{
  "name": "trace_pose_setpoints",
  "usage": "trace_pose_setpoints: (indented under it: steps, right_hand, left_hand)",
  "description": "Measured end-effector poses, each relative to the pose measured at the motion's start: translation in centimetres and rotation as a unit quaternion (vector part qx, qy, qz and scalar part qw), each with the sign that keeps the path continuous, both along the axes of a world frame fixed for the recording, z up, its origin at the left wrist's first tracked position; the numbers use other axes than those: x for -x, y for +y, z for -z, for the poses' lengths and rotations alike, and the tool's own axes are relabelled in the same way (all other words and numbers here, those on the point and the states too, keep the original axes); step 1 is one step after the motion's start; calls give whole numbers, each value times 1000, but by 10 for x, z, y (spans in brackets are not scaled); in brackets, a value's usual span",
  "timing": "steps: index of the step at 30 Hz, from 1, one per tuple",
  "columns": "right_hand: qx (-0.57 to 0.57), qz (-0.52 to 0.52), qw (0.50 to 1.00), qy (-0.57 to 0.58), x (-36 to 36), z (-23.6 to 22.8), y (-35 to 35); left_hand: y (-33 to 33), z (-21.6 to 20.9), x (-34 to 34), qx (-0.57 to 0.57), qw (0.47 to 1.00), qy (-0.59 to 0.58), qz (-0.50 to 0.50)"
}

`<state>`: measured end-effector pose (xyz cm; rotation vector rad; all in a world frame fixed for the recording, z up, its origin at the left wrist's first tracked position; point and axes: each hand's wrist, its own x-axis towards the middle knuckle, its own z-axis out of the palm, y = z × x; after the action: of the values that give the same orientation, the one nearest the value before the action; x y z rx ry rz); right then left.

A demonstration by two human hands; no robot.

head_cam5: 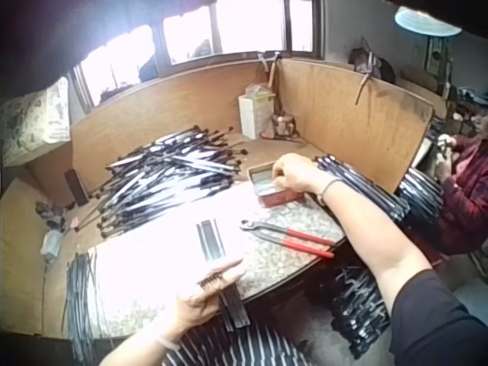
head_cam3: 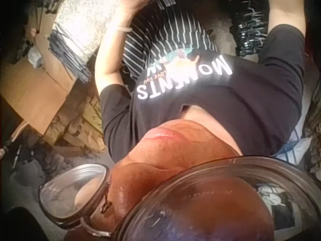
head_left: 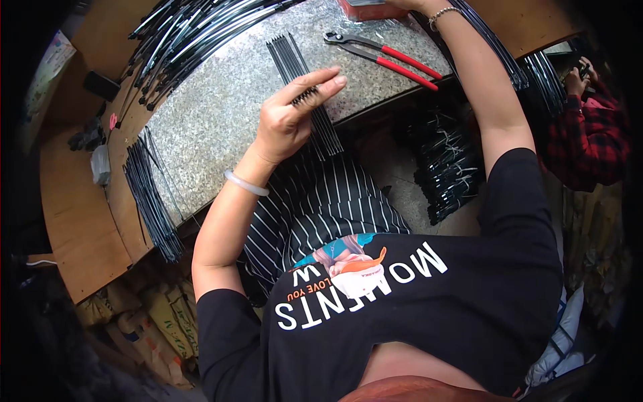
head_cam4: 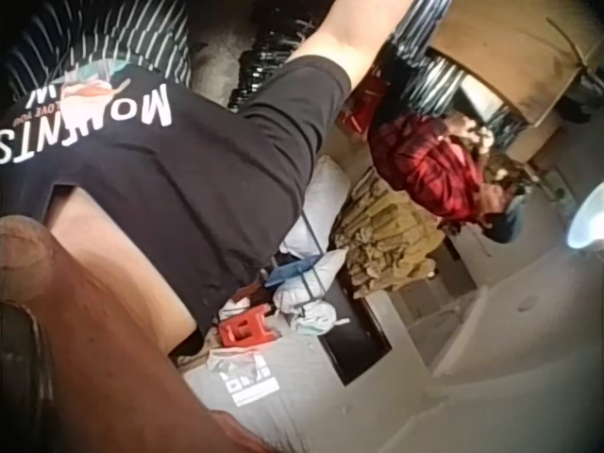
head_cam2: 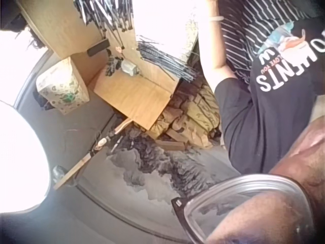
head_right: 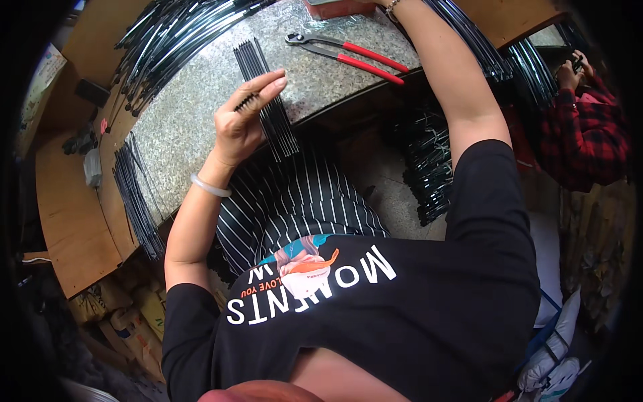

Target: Assembling small black rods and plastic fittings into completed units at a workbench.

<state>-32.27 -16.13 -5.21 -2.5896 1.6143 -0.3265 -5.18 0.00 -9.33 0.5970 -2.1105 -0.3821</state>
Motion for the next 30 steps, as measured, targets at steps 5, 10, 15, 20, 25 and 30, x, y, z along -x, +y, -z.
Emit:
trace_pose_setpoints:
  steps: [5,10,15,20,25,30]
  right_hand:
    - [59,-60,945,-316,-23,-21,63]
    - [100,-254,894,-356,-59,-25,153]
    - [138,-233,918,-288,-56,3,170]
    - [174,-226,912,-295,-56,7,170]
    - [169,-224,913,-297,-58,8,169]
    - [142,-231,910,-315,-58,10,168]
  left_hand:
    - [-1,3,4,-33,998,49,-1]
    - [5,1,-4,-12,1000,11,-16]
    - [4,3,-2,0,1000,7,-7]
    - [4,3,-4,-8,1000,5,-13]
    - [3,3,-4,-1,1000,3,-7]
    - [2,4,-4,-2,1000,19,-4]
